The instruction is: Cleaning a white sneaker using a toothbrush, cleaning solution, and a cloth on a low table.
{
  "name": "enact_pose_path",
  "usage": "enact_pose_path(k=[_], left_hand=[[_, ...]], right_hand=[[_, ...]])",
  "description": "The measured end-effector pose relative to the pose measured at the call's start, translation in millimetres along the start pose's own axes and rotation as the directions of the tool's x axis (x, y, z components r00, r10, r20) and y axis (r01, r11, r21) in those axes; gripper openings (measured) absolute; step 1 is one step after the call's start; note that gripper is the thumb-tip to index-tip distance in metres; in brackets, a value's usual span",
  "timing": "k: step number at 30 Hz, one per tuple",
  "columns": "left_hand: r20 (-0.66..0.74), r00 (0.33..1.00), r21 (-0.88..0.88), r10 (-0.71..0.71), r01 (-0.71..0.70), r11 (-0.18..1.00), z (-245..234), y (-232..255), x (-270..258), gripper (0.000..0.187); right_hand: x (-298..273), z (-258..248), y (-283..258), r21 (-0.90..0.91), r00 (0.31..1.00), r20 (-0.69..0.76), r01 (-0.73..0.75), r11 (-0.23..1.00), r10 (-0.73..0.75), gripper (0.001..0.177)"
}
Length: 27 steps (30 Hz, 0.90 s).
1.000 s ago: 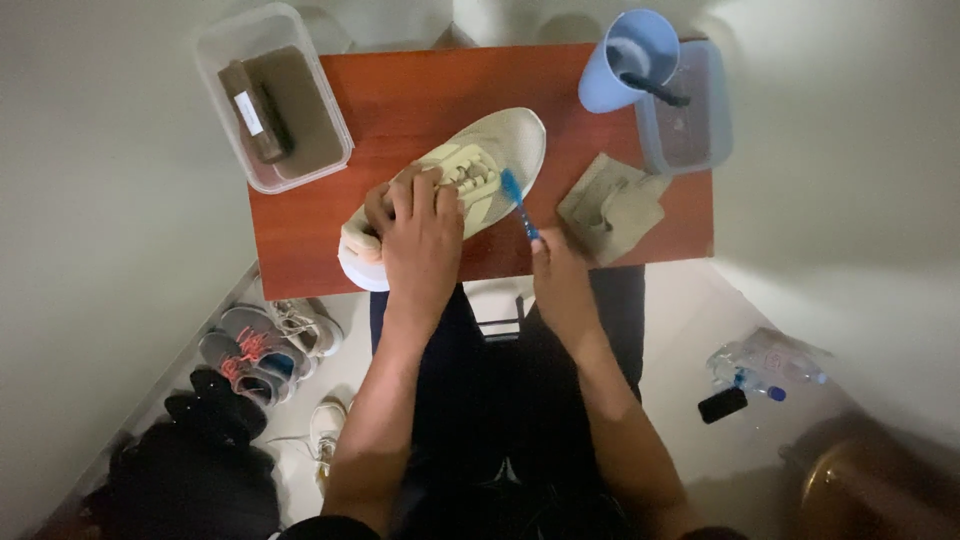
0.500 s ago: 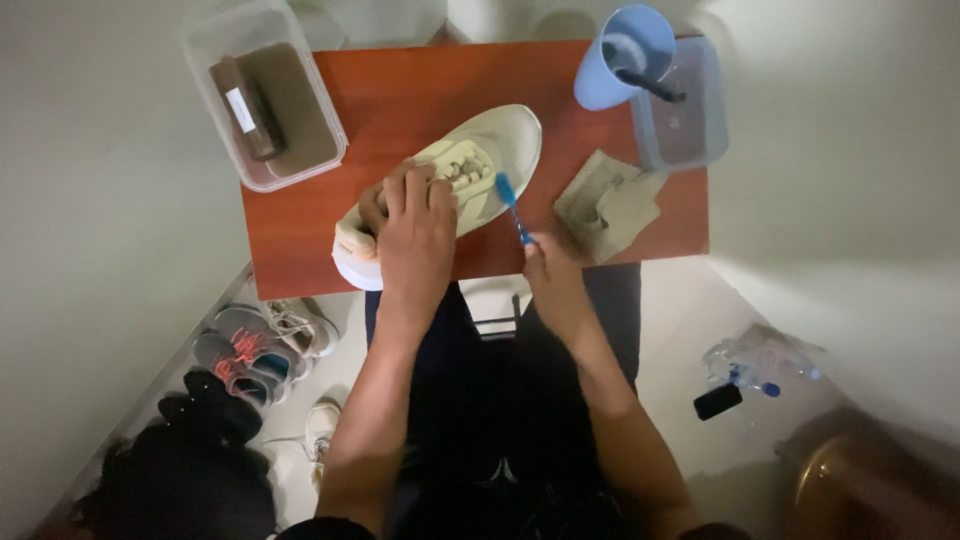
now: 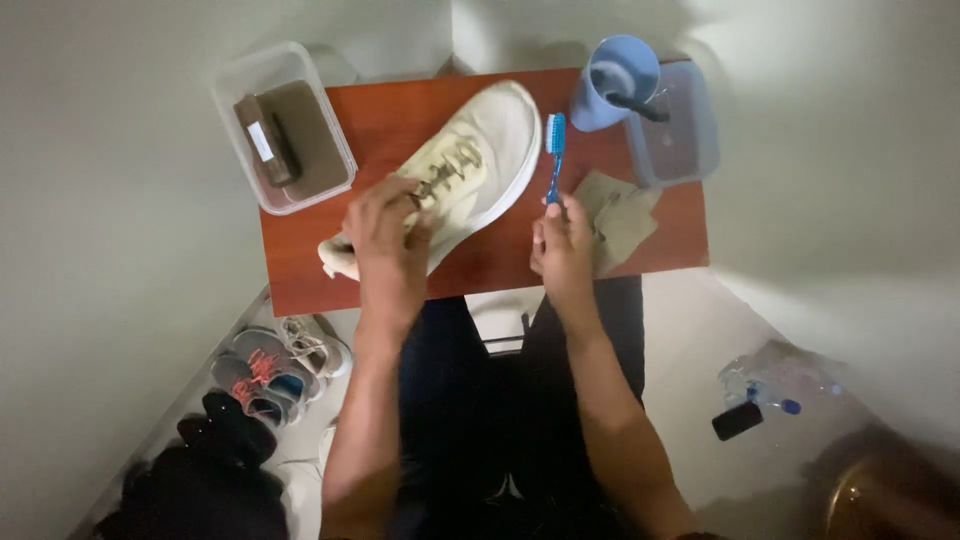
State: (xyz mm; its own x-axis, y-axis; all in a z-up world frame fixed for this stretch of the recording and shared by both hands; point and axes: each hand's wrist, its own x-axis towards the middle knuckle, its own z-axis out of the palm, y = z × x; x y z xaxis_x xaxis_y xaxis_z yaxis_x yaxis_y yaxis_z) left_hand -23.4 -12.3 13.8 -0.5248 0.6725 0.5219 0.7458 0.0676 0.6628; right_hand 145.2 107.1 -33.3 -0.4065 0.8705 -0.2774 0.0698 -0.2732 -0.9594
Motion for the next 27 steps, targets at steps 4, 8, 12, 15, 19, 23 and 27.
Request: enact_pose_path(k=[4, 8, 12, 15, 19, 23, 27], left_hand=[[-0.144, 0.989, -0.242, -0.029, -0.007, 0.97, 1, 6, 12, 0.011], [-0.237, 0.971, -0.417, -0.01, -0.092, 0.904, -4, 32, 29, 0.014], [-0.265, 0.964, -0.446, -0.012, -0.112, 0.888, -10, 44, 37, 0.015], [-0.242, 0.97, -0.44, -0.033, -0.079, 0.895, -15, 46, 38, 0.013], [-0.212, 0.977, -0.408, -0.029, -0.062, 0.911, -22, 44, 36, 0.012], [-0.167, 0.986, -0.324, -0.02, -0.036, 0.945, -28, 39, 36, 0.011], [-0.101, 0.995, -0.284, -0.016, -0.014, 0.959, -32, 42, 35, 0.011]], right_hand=[[-11, 4, -12, 0.109, 0.996, 0.052, 0.07, 0.992, -0.076, 0.041], [-20, 3, -28, 0.202, 0.978, 0.076, 0.177, 0.963, -0.196, 0.037], [-25, -10, -40, 0.227, 0.95, 0.083, 0.275, 0.934, -0.3, 0.036], [-29, -23, -37, 0.117, 0.929, 0.065, 0.355, 0.927, -0.364, 0.036], [-52, -25, -59, -0.118, 0.89, 0.005, 0.453, 0.884, -0.456, 0.033], [-56, -30, -76, -0.483, 0.764, 0.07, 0.589, 0.648, -0.642, 0.037], [-49, -25, -85, -0.647, 0.72, 0.23, 0.616, 0.449, -0.654, 0.032]])
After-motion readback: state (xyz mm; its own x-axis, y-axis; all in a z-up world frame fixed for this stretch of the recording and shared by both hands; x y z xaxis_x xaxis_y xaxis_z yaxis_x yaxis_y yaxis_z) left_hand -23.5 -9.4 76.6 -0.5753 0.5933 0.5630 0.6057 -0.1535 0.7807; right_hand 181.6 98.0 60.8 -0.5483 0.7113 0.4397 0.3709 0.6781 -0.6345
